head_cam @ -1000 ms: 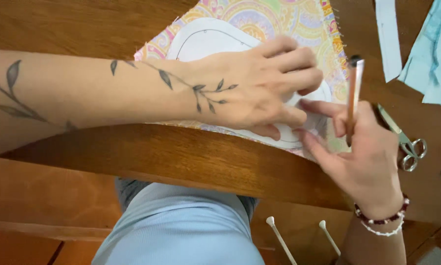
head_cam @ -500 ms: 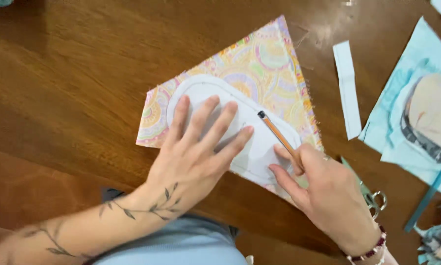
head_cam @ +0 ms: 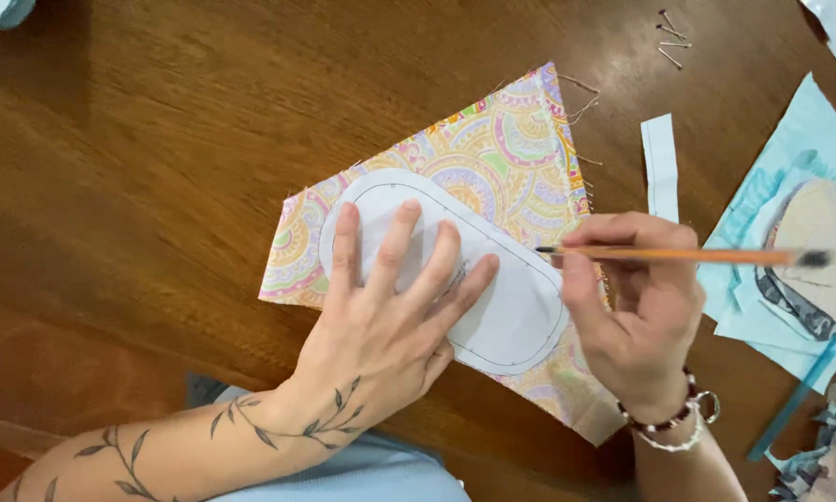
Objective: The person folds a piece of patterned fabric on a wooden table and places a paper pattern on top. They use a pencil to trace the outline of the pattern onto the fabric.
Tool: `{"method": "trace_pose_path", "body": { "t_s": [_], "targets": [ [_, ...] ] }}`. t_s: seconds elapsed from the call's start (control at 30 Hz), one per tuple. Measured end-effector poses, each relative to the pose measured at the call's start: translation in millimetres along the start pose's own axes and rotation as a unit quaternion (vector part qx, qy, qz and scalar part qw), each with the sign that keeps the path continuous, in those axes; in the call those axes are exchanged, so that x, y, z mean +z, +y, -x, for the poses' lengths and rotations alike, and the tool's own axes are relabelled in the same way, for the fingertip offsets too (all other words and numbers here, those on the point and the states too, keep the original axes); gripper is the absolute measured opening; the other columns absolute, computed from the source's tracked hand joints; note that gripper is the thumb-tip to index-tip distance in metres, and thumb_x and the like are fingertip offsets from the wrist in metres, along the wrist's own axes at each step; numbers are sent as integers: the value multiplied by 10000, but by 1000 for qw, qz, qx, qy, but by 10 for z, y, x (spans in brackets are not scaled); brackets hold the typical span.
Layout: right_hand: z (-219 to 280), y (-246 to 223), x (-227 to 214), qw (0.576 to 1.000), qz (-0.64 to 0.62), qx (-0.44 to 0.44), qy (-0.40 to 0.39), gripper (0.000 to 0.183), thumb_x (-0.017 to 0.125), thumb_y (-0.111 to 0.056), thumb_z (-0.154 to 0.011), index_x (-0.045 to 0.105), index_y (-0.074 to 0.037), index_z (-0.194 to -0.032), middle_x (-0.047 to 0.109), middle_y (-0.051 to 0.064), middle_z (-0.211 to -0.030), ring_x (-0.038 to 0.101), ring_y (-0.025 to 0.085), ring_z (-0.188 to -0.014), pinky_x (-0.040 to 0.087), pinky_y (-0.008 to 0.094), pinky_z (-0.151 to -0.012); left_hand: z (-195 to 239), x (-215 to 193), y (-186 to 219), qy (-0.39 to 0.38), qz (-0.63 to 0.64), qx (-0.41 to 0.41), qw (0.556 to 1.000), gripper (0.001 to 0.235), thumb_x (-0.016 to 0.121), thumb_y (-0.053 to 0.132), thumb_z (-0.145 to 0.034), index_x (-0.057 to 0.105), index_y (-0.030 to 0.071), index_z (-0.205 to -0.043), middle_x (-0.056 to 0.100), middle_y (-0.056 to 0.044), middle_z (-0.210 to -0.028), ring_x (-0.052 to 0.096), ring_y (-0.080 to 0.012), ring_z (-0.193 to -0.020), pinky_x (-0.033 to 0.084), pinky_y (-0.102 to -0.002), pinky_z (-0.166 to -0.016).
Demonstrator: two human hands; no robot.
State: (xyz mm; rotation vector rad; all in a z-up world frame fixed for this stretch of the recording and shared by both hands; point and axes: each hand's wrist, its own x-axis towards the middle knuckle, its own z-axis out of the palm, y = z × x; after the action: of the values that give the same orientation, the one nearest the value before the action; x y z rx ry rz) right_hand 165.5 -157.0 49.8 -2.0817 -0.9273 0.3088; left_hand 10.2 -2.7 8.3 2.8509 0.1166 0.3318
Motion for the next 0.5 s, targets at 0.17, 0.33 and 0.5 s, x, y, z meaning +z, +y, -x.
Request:
{"method": "trace_pose_path", "body": {
  "t_s": [0.17, 0.33, 0.5],
  "targets": [
    [77, 173, 7, 998, -7, -57, -29, 166, 491, -96, -1001, 447, 52, -1064, 622, 253, -987, 708, 375, -940, 624, 418, -864, 6, 39, 34, -1, -5, -9, 1000, 810, 692, 382, -692, 504, 247, -1469, 489, -122, -1406, 437, -450, -1351, 283, -751, -1083],
    [106, 234, -22, 995, 36, -91, -16, 173, 530, -100, -995, 494, 60, -1049, 628, 276, -995, 691, 365, -934, 586, 410, -869, -38, 59, 92, 13, -11, -29, 999, 608, 590, 248, -831, 531, 237, -1436, 494, -129, -1363, 458, -466, -1320, 334, -771, -1042],
    [102, 237, -27, 994, 50, -97, -19, 110, 556, -28, -976, 532, 63, -1033, 641, 247, -1010, 683, 359, -953, 590, 417, -898, -74, 36, 117, 8, -5, -35, 999, 533, 552, 233, -896, 541, 238, -1429, 506, -141, -1359, 453, -482, -1314, 334, -788, -1032]
  ]
}}
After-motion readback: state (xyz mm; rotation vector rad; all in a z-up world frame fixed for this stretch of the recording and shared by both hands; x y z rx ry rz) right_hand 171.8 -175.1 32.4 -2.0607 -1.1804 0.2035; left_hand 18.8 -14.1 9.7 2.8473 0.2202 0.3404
